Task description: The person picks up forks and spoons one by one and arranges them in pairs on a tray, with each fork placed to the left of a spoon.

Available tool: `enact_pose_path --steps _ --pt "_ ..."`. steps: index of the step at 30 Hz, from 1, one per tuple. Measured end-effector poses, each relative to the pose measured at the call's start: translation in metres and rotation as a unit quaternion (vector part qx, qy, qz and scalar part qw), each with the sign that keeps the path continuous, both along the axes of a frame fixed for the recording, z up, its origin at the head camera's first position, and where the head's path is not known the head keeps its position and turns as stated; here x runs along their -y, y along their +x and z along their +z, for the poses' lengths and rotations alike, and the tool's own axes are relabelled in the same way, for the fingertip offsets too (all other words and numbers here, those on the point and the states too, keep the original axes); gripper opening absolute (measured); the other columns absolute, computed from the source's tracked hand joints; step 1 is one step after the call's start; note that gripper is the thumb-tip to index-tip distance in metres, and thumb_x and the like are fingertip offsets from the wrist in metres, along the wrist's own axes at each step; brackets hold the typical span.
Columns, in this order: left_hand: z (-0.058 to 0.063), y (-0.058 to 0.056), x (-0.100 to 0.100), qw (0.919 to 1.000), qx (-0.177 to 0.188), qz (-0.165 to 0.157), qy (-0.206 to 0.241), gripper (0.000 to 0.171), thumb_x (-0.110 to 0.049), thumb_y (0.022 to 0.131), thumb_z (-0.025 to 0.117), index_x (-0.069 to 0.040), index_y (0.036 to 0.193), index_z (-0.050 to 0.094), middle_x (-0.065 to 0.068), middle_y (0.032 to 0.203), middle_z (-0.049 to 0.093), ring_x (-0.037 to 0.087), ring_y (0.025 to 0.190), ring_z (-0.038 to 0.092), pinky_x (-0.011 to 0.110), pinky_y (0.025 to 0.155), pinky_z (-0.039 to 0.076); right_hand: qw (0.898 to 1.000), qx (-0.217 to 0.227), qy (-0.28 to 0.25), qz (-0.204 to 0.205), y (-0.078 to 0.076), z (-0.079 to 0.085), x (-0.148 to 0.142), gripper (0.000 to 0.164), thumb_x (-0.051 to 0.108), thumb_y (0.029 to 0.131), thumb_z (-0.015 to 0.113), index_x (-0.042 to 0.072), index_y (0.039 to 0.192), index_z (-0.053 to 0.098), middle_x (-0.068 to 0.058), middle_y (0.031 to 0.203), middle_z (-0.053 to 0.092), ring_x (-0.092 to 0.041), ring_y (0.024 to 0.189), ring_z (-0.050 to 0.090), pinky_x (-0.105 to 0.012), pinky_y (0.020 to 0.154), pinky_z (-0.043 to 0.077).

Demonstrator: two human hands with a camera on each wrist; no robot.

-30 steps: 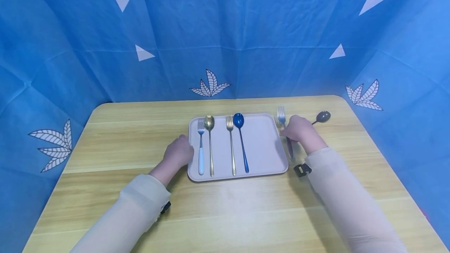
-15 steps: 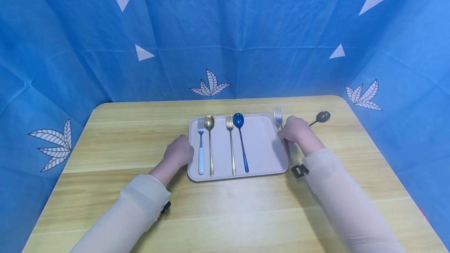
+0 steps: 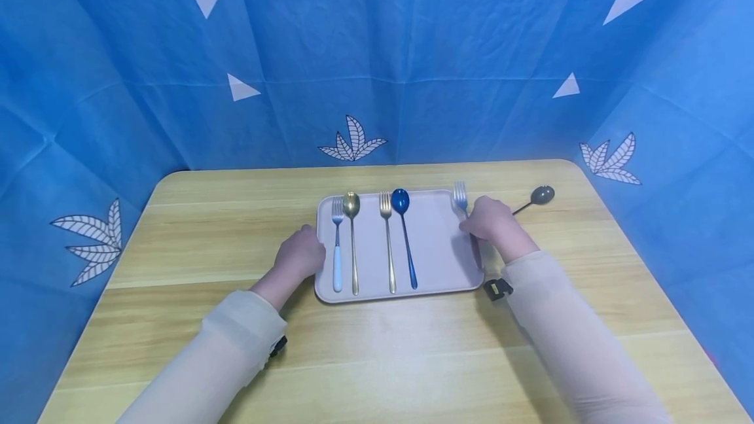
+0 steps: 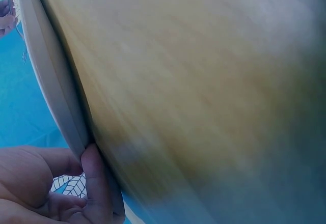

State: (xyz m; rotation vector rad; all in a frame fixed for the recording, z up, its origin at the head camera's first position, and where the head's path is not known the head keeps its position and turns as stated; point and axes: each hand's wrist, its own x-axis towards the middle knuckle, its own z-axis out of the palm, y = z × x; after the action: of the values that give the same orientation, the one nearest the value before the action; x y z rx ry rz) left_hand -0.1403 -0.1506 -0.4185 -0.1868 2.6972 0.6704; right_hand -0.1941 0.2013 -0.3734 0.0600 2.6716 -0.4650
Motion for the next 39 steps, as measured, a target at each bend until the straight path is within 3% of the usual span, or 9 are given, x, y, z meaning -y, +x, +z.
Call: enact_pose_path --steps 13,29,39 --pt "0.001 0.0 -0.001 1.0 -0.004 -0.005 -0.003 0.044 -0.012 0.099 0.041 0.016 0.132 0.044 0.027 0.112 0.06 0.035 0.092 0.06 0.048 0.082 0.051 1.0 -0.006 -0.007 0.012 0.004 -0.006 0.009 0.02 0.02 0.086 0.068 0.001 0.08 0.065 -0.008 0.068 0.065 -0.017 0.055 0.059 -0.031 0.056 0.046" --pt "0.003 0.001 -0.001 1.0 0.0 -0.002 -0.001 0.046 -0.012 0.099 0.04 0.017 0.134 0.041 0.028 0.116 0.059 0.035 0.092 0.06 0.048 0.081 0.052 1.0 -0.002 -0.018 0.012 0.007 -0.012 0.022 0.022 0.017 0.086 0.069 -0.003 0.091 0.063 -0.012 0.076 0.066 -0.02 0.061 0.062 -0.03 0.054 0.05" --pt "0.003 0.001 -0.001 1.0 -0.005 -0.003 0.002 0.043 -0.011 0.098 0.04 0.016 0.131 0.044 0.027 0.114 0.06 0.035 0.092 0.059 0.047 0.081 0.051 1.0 -0.006 -0.008 0.02 0.008 -0.016 0.028 0.022 0.02 0.086 0.07 0.0 0.087 0.061 -0.011 0.075 0.063 -0.02 0.062 0.06 -0.031 0.055 0.049"
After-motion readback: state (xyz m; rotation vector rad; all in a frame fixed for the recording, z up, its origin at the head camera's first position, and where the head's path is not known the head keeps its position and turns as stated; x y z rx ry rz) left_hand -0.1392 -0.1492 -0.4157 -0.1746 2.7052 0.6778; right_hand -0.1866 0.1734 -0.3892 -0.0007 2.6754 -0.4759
